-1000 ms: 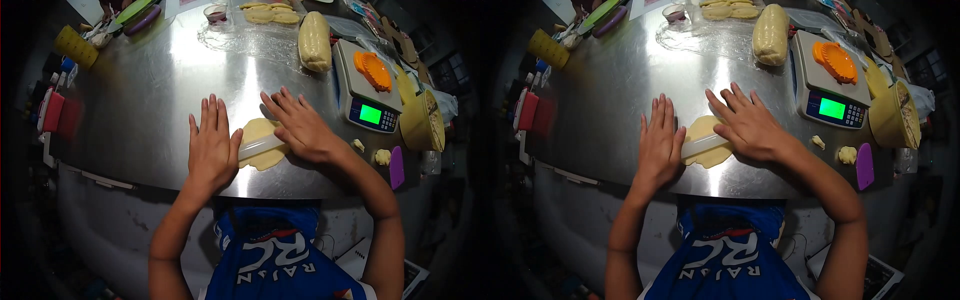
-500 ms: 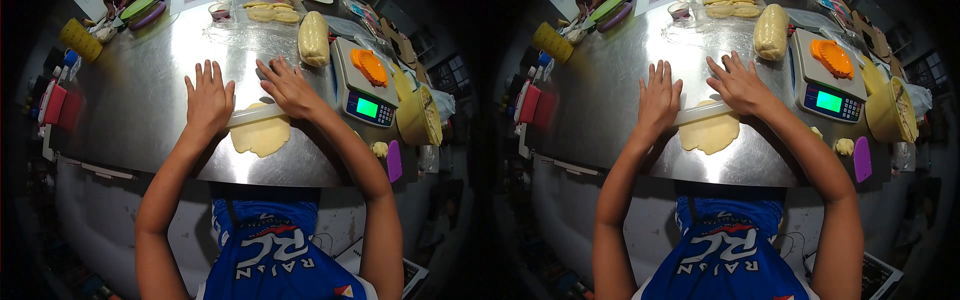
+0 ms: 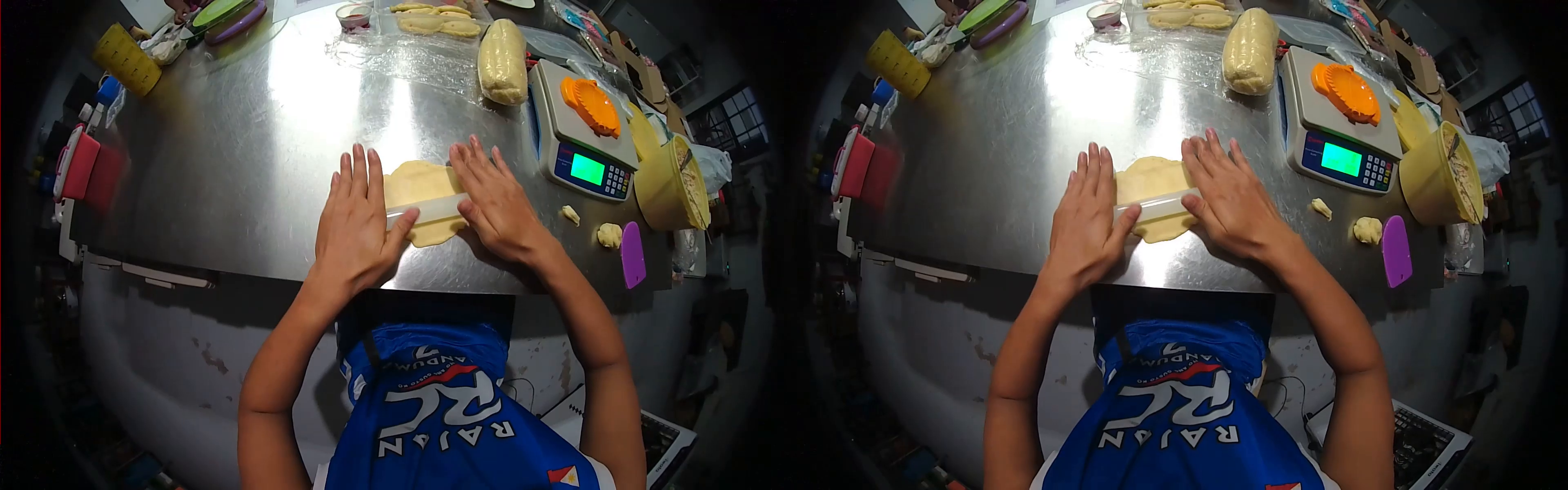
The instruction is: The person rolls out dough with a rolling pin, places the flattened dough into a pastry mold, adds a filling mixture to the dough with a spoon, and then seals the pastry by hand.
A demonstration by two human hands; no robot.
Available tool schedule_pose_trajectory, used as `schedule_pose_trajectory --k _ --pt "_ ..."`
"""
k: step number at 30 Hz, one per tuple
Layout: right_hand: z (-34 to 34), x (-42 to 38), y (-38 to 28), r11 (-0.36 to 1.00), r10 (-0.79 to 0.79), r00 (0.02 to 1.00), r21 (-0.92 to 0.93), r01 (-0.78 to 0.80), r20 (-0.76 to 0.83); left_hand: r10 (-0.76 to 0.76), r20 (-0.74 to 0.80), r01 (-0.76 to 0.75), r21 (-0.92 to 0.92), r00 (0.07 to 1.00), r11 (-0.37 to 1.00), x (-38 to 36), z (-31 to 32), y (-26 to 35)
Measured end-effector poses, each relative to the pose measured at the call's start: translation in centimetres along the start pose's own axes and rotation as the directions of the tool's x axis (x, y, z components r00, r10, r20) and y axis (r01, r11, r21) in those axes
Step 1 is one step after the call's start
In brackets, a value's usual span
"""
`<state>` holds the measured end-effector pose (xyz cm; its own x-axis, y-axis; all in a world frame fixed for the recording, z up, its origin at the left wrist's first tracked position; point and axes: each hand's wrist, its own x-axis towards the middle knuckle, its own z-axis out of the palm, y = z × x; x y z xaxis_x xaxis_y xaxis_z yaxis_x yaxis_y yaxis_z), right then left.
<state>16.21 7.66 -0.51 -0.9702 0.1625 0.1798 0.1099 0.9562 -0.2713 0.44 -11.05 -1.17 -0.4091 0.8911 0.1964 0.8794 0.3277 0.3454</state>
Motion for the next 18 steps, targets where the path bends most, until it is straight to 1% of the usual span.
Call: schedule_pose_trajectory --k 1,3,6,7,10,11,12,13,14,15,16,18 --pt "-0.2 -0.2 -0.2 1.0 -0.003 1.0 -0.005 0.003 -0.009 0.005 -0.008 -0.005 0.005 1.0 1.0 -0.2 -0.3 0.1" --pt "-0.5 -1.2 -0.9 1.0 0.008 1.0 0.001 -0.008 0.019 0.019 0.03 -0.018 -0.012 0.999 1.0 -0.9 -0.7 0.7" --pt "-0.7 -2.6 -1.7 1.0 -0.014 1.0 -0.004 0.014 0.002 0.037 0.04 -0.038 0.013 0.998 0.999 -1.8 -1.1 1.2" --pt "-0.8 -2.7 -1.8 1.0 -0.018 1.0 -0.011 0.018 -0.01 0.065 0.011 -0.065 0.003 0.998 0.998 -2.4 -1.0 1.3" --pt "-0.4 -4.0 -2.8 1.0 -0.019 0.999 -0.024 0.018 -0.032 0.085 0.0 -0.085 -0.003 0.996 0.996 -3.2 -1.2 1.8" --pt "-0.3 -4.1 -2.9 0.999 -0.014 0.998 -0.046 0.012 -0.057 0.098 -0.007 -0.098 -0.061 0.995 0.993 -3.3 -1.3 1.6" --pt "-0.3 -4.0 -3.0 0.997 -0.01 0.997 -0.071 0.004 -0.083 0.111 -0.02 -0.112 -0.049 0.994 0.993 -3.5 -1.4 1.5" --pt "-0.5 -4.1 -3.0 0.997 -0.015 0.995 -0.082 0.007 -0.102 0.107 -0.029 -0.11 -0.104 0.994 0.989 -3.7 -1.4 1.5" --pt "-0.5 -4.3 -3.1 0.999 -0.021 0.99 -0.047 0.015 -0.139 0.102 -0.03 -0.105 -0.162 0.994 0.981 -3.8 -1.5 1.5" --pt "-0.3 -4.7 -3.4 1.0 -0.02 0.986 -0.004 0.019 -0.165 0.089 -0.03 -0.092 -0.124 0.996 0.988 -4.0 -1.6 1.7" --pt "-0.4 -5.1 -3.5 1.0 -0.016 0.987 0.0 0.016 -0.161 0.088 -0.024 -0.09 -0.126 0.996 0.988 -4.1 -1.6 1.7" --pt "-0.9 -5.5 -3.8 0.992 0.027 0.996 0.124 -0.017 -0.08 0.001 -0.011 -0.002 -0.067 1.0 0.998 -4.3 -1.8 1.6"
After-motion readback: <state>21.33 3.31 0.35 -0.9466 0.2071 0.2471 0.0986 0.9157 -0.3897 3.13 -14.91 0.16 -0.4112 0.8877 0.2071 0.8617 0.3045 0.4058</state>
